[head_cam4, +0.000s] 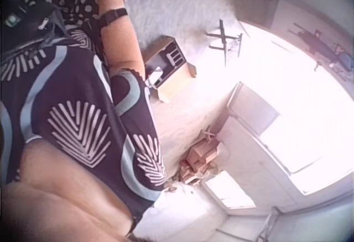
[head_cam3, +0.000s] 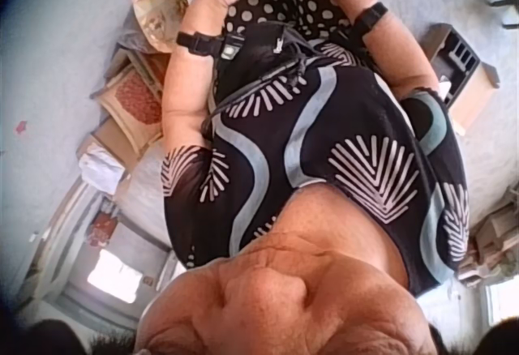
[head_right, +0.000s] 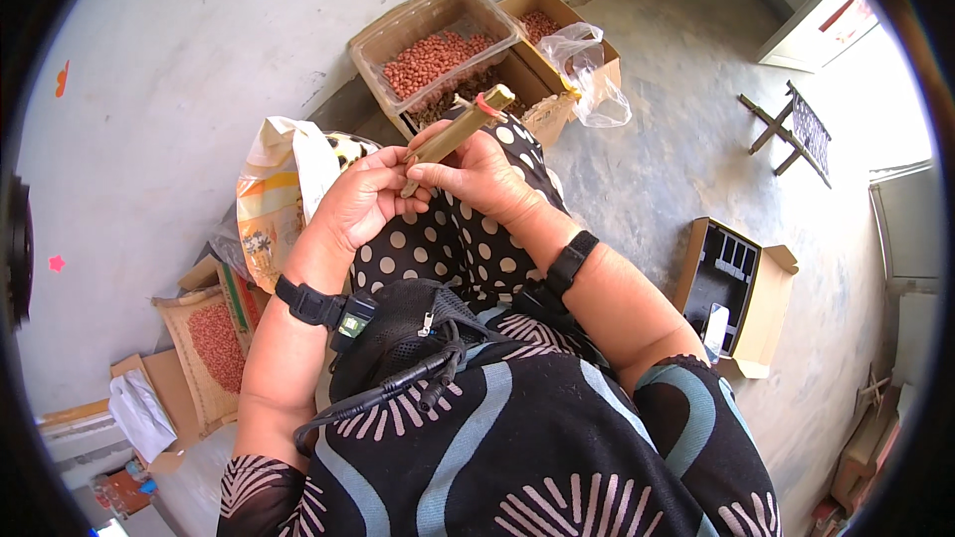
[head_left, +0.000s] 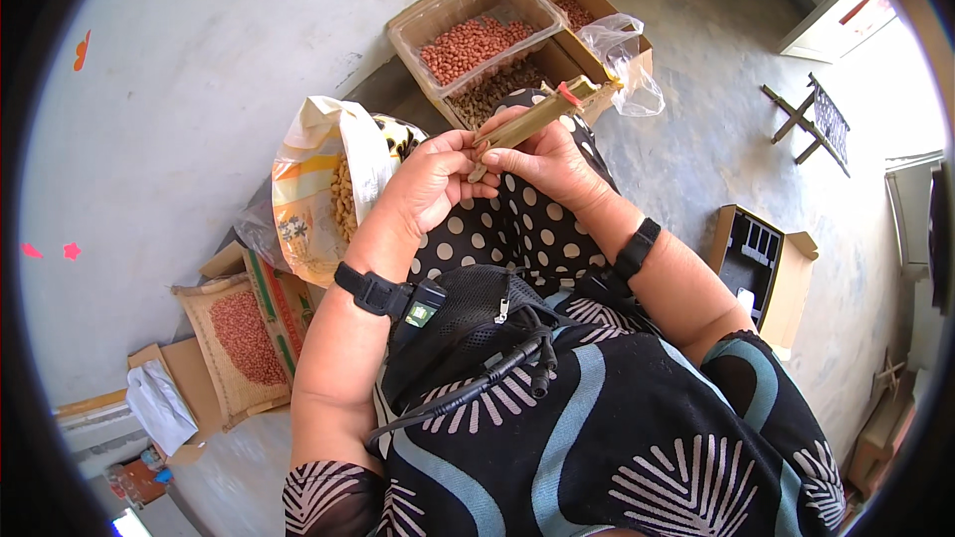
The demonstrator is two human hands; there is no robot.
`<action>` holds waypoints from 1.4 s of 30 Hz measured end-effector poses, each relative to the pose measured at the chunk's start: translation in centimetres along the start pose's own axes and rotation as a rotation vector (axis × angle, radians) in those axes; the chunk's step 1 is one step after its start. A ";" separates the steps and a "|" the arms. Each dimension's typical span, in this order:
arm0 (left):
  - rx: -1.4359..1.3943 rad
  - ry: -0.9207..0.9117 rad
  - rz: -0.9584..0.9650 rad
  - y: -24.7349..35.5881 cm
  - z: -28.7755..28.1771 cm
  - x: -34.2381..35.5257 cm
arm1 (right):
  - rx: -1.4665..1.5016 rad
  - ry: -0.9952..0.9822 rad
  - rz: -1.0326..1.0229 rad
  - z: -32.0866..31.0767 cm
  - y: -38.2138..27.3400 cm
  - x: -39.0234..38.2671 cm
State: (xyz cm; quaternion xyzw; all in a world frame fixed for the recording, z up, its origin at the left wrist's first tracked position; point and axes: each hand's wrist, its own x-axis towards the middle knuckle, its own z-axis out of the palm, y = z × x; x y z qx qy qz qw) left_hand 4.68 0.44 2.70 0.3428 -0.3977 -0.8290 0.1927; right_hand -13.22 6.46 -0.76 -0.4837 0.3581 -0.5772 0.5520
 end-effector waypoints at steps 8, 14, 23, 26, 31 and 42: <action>-0.141 -0.127 -0.009 -0.3 -0.9 0.1 | -0.094 0.000 -0.032 0.0 -0.4 0.0; -0.214 -0.163 0.008 -0.8 -0.8 0.7 | 0.087 0.055 -0.002 -0.4 -0.7 0.0; -0.162 -0.149 0.044 -0.6 -0.4 1.0 | 0.124 0.174 0.010 -0.9 -0.8 -0.2; -0.145 -0.122 0.062 -0.6 -0.4 1.2 | 0.160 0.190 0.011 -1.4 -0.7 -0.1; -0.163 -0.085 0.084 -0.1 -0.7 1.1 | 0.097 0.229 -0.003 -1.7 -0.8 -0.2; -0.218 -0.015 0.131 0.2 -1.3 2.4 | 0.129 0.259 -0.044 -2.3 -1.7 -0.6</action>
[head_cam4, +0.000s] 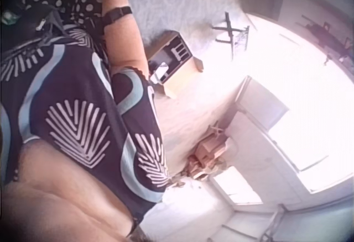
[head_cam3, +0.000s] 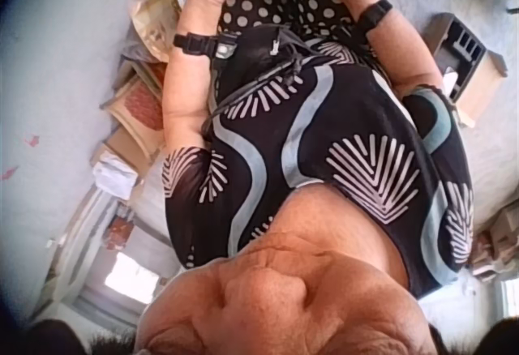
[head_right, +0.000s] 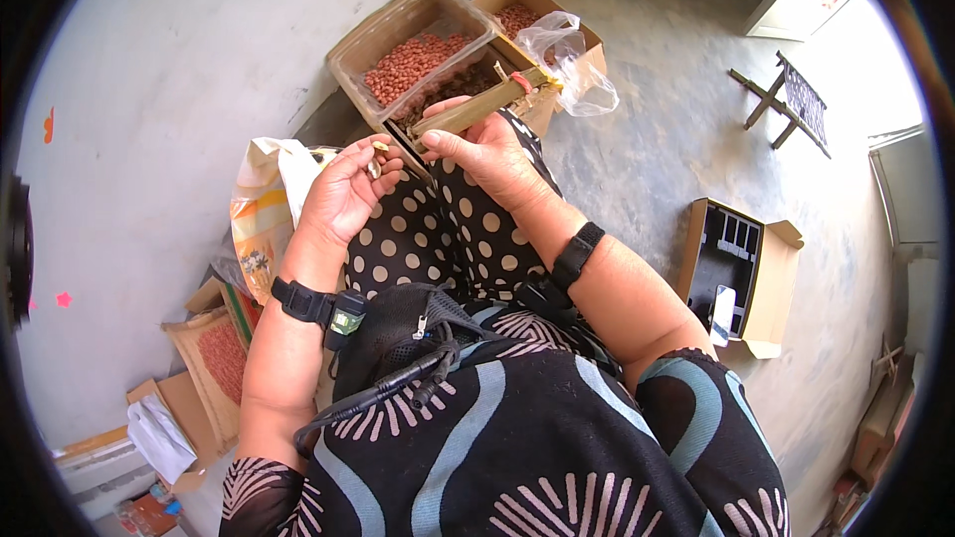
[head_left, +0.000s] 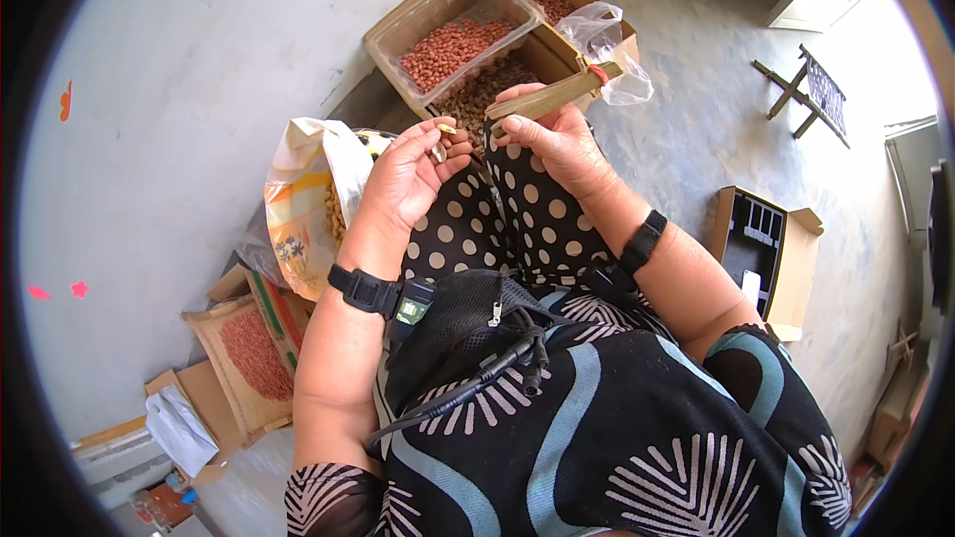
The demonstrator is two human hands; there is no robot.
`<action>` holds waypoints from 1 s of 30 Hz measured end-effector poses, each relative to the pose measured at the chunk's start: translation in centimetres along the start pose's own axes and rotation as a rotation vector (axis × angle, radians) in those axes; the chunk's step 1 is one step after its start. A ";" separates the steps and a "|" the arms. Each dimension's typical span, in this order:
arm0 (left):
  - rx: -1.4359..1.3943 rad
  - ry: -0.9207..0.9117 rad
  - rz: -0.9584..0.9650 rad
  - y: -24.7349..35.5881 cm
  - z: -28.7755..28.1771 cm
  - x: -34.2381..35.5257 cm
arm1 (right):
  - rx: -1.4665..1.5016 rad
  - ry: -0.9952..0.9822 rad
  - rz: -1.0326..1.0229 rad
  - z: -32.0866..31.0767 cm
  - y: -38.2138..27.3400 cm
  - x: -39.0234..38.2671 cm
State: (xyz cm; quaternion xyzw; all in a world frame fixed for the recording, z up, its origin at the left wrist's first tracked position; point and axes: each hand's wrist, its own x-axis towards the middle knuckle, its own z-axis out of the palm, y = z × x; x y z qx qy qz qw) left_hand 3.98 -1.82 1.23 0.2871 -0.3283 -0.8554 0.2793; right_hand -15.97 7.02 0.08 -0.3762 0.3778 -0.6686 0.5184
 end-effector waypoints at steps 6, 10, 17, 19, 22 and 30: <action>-0.008 0.042 0.008 0.1 0.0 1.0 | -0.023 0.008 0.036 -0.8 -0.2 0.0; 0.000 0.058 0.018 0.2 0.2 1.6 | 0.010 0.014 0.038 -1.2 -0.1 0.0; 0.102 0.101 0.031 0.3 0.2 3.3 | 0.009 0.037 0.039 -1.5 -0.4 0.1; 0.162 0.119 0.042 0.5 0.3 3.9 | 0.062 0.030 0.001 -1.4 -0.3 0.1; 0.288 0.190 0.073 0.8 0.6 5.2 | 0.052 0.021 0.030 -1.7 -0.3 0.2; 0.882 0.271 0.367 2.2 2.4 9.2 | 0.035 0.023 0.042 -1.9 -0.3 0.4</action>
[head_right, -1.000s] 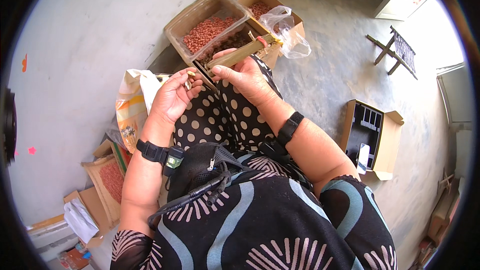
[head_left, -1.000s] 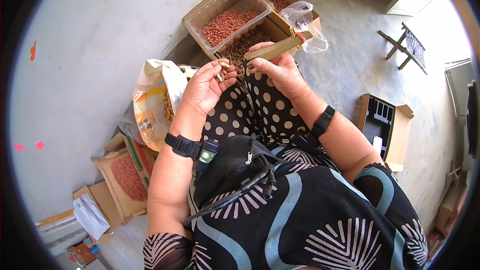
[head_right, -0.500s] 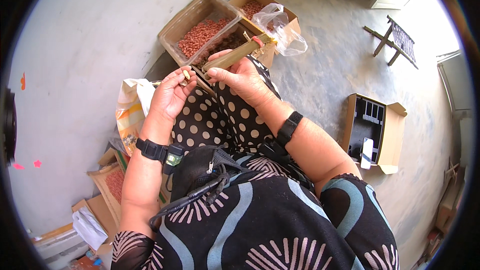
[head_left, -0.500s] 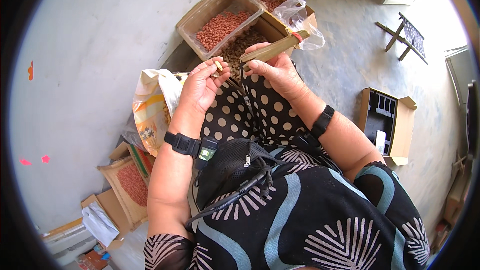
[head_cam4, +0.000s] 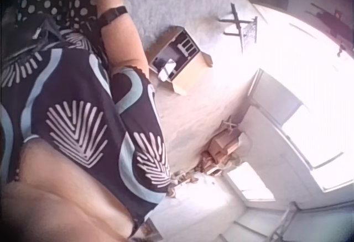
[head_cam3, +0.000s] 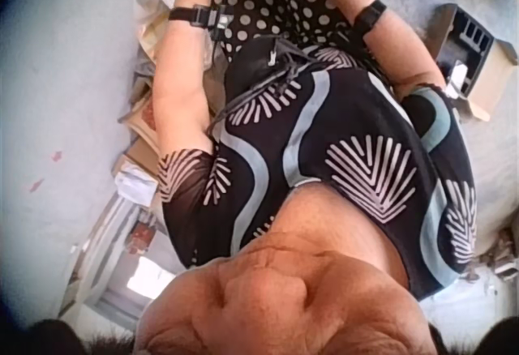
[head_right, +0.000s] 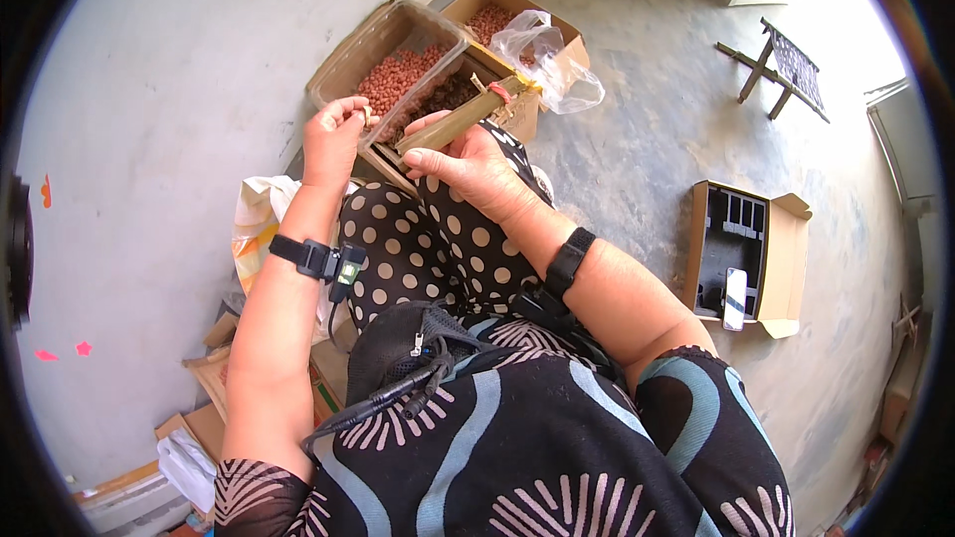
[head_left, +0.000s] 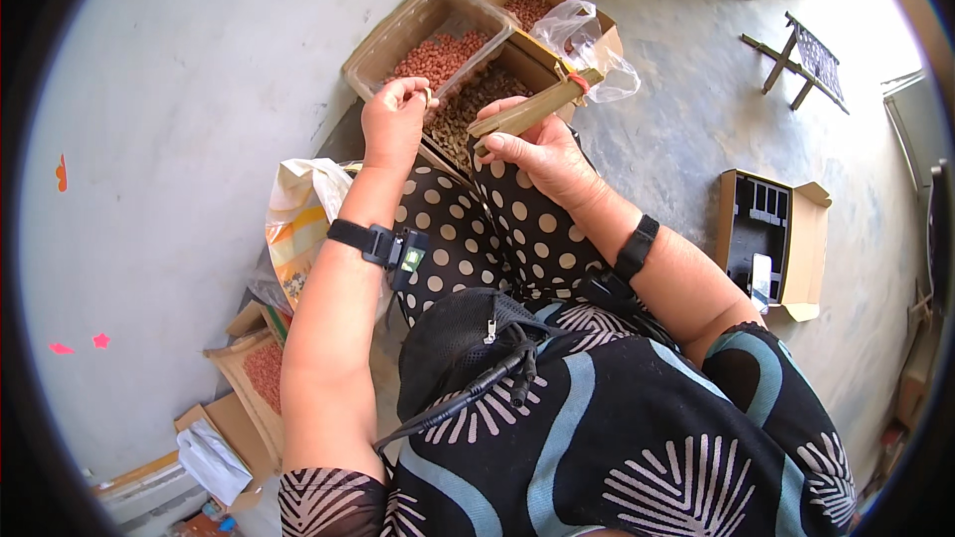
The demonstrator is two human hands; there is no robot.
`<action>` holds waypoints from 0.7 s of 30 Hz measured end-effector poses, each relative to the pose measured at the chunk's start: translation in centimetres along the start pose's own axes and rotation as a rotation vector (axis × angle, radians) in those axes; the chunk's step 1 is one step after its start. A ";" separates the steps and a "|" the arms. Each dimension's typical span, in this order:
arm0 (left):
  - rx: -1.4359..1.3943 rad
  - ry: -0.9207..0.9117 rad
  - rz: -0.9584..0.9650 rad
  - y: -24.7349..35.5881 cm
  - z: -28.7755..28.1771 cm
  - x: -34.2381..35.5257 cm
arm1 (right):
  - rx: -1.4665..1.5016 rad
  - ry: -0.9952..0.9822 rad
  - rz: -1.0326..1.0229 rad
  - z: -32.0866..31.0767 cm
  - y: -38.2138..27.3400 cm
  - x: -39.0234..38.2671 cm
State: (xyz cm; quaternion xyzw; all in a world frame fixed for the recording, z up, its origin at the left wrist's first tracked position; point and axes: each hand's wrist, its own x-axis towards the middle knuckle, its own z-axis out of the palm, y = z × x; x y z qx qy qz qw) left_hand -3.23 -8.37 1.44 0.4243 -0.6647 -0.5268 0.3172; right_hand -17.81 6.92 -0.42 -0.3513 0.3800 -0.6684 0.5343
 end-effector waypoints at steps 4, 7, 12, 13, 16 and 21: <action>0.207 0.032 0.163 0.0 0.2 1.8 | 0.081 0.000 -0.026 0.3 0.1 0.0; 0.220 0.045 0.178 0.3 0.1 2.2 | 0.084 0.003 0.004 0.2 -0.3 -0.1; -0.047 -0.009 -0.053 0.2 0.0 1.7 | 0.096 0.001 -0.011 -0.2 0.1 0.0; -0.048 -0.008 -0.053 -0.2 -0.1 1.5 | 0.101 0.001 -0.011 -0.1 0.1 0.1; -0.369 0.013 -0.322 -1.6 -0.4 1.3 | 0.099 0.015 -0.007 -0.1 -0.1 0.0; -0.540 0.033 -0.463 -4.2 -3.1 2.6 | 0.081 -0.005 -0.019 0.3 0.1 0.1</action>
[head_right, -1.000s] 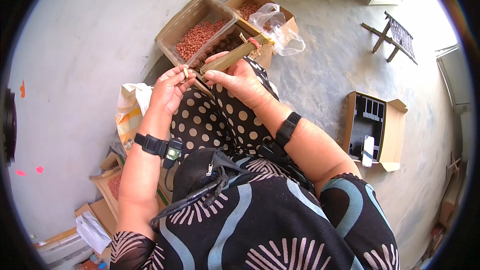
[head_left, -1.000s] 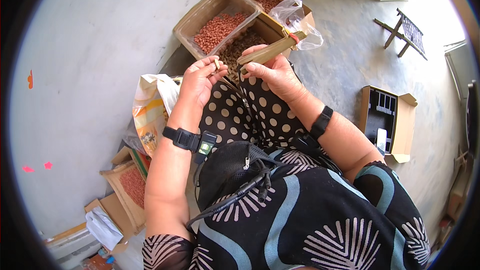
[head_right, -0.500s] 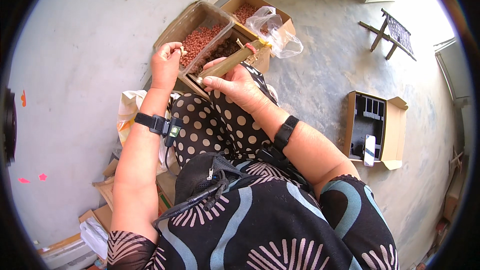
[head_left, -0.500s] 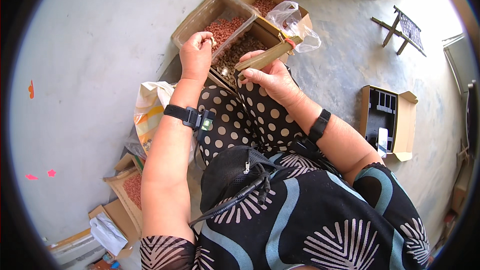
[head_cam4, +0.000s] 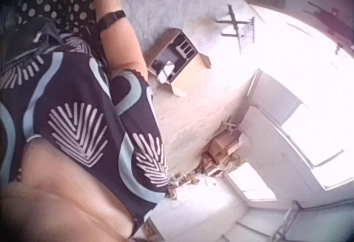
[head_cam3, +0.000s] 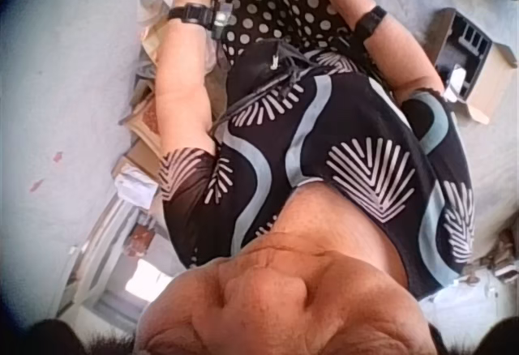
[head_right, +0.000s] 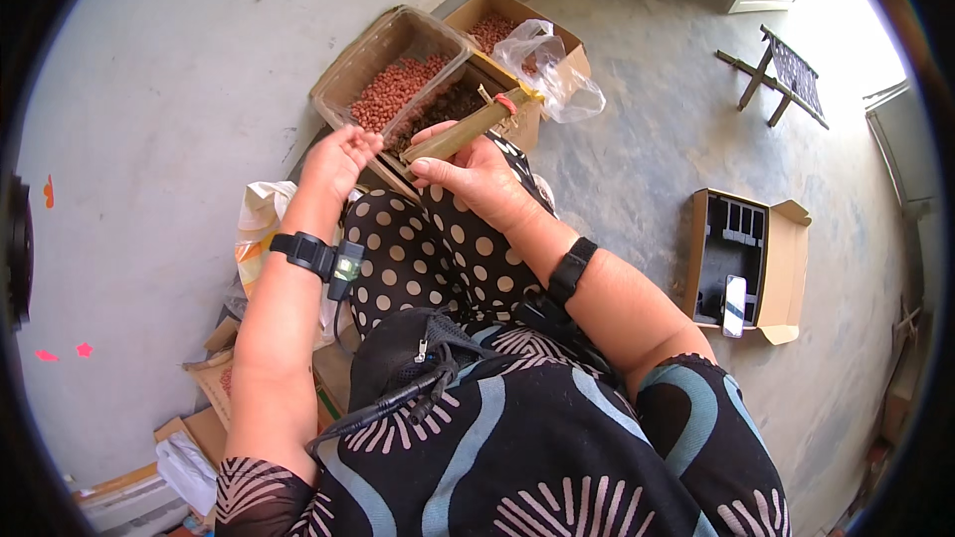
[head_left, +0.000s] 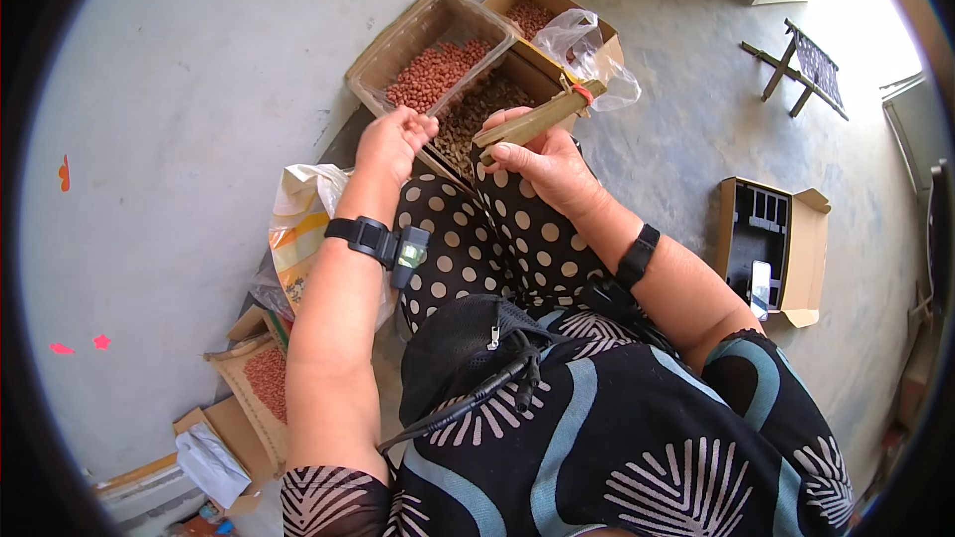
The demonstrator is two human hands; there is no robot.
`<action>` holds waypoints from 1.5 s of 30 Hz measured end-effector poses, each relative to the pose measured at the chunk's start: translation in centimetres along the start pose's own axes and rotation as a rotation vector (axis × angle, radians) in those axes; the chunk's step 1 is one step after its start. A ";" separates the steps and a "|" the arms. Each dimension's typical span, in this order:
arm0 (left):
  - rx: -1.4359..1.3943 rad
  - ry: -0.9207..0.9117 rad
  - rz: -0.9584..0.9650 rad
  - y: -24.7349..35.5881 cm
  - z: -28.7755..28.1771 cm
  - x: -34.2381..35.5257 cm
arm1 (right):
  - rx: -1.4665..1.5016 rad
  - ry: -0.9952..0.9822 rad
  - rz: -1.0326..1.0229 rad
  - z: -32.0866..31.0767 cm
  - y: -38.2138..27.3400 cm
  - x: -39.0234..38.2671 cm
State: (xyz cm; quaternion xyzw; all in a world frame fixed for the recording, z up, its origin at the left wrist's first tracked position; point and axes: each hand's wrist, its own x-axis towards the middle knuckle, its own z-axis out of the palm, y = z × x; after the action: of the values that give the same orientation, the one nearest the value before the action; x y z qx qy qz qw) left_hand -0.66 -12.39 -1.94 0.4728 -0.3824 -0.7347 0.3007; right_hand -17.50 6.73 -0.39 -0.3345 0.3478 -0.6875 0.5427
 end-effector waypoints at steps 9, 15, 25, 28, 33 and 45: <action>0.057 -0.005 0.426 8.2 0.8 -3.4 | -0.096 0.016 0.007 -0.3 0.4 -0.1; 0.080 0.097 0.467 5.2 -7.6 -8.3 | -0.085 -0.002 0.009 0.9 0.7 -0.1; -0.047 0.556 0.250 -6.6 -25.4 -13.2 | -0.162 -0.073 0.075 3.1 2.5 0.3; 0.054 0.535 0.044 -10.0 -26.5 -13.3 | -0.200 -0.078 0.080 3.9 3.4 0.5; 0.318 0.508 -0.140 -12.0 -25.6 -12.4 | -0.304 -0.103 0.072 4.1 4.2 0.9; 0.801 0.559 -0.024 -14.6 -34.7 -7.4 | -0.295 -0.117 0.112 6.1 3.4 -0.2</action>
State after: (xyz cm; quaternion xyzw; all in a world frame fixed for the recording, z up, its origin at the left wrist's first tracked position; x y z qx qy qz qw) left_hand 33.00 -8.41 -19.86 0.7349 -0.5341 -0.3782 0.1778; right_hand -10.67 5.61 0.01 -0.4300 0.4307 -0.5771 0.5446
